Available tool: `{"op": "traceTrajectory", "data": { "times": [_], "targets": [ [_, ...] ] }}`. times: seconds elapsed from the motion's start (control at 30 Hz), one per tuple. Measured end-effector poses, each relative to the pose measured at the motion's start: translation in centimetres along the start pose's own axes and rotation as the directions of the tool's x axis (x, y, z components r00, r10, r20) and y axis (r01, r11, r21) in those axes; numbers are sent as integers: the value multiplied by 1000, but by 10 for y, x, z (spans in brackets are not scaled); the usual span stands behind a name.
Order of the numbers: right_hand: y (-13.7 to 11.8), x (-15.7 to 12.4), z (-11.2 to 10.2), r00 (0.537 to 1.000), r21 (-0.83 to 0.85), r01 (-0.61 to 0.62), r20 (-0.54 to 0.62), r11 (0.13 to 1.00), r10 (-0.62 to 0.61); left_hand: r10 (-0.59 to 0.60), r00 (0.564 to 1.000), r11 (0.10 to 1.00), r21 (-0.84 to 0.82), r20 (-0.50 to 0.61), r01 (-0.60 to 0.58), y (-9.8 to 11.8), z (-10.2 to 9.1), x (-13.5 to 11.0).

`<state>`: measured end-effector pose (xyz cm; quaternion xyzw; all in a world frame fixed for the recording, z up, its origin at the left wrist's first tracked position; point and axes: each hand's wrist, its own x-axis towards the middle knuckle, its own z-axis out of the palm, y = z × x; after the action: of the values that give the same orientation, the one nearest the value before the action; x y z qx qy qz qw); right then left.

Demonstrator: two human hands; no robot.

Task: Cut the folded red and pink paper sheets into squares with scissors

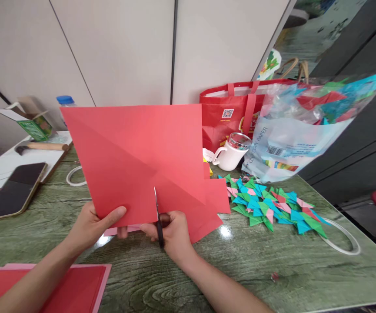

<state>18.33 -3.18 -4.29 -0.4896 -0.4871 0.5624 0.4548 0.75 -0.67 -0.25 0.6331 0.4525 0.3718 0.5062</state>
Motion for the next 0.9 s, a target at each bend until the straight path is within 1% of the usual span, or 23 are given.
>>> {"op": "traceTrajectory", "data": {
  "times": [0.03,0.07,0.1,0.2,0.23,0.3,0.37,0.43,0.5,0.57,0.7,0.8,0.83,0.9],
  "targets": [
    [-1,0,0,1000,3,8,-5,1000,-8,38,998,999,0,-59,-38,-1,-3,1],
    [-1,0,0,1000,9,15,-13,1000,-15,52,994,998,-24,-94,-54,-2,-5,3],
    [-1,0,0,1000,12,23,-21,1000,-22,53,991,994,-92,-121,-65,-2,-8,4],
    [2,1,-1,998,-57,27,-49,998,-30,6,987,931,-361,-160,-64,-4,-12,6],
    [4,1,-1,998,-98,24,-54,995,-30,-16,985,901,-430,-170,-59,-4,-12,7],
    [7,2,-1,999,-158,17,-47,987,-24,-65,979,859,-509,-192,-43,-4,-11,8],
    [7,3,-1,1000,-140,-5,0,990,5,-114,970,846,-534,-216,-20,-3,-9,9],
    [5,4,-2,994,-67,-36,103,997,43,-147,958,847,-532,-244,-6,-4,-8,10],
    [2,4,-2,973,8,-53,227,999,50,-162,948,855,-519,-274,-4,-7,-8,12],
    [-1,4,-4,949,42,-72,311,997,56,-166,937,870,-493,-308,-8,-12,-9,14],
    [-3,6,-10,916,22,-169,373,985,149,-165,908,894,-448,-385,-28,-16,-14,18],
    [-5,7,-15,895,60,-185,422,981,143,-201,903,882,-472,-381,-3,-13,-17,18],
    [-5,6,-16,881,82,-195,452,977,138,-213,903,879,-476,-372,11,-12,-17,17],
    [-6,6,-18,834,115,-243,531,963,147,-225,905,883,-467,-360,33,-10,-19,16]
  ]
}}
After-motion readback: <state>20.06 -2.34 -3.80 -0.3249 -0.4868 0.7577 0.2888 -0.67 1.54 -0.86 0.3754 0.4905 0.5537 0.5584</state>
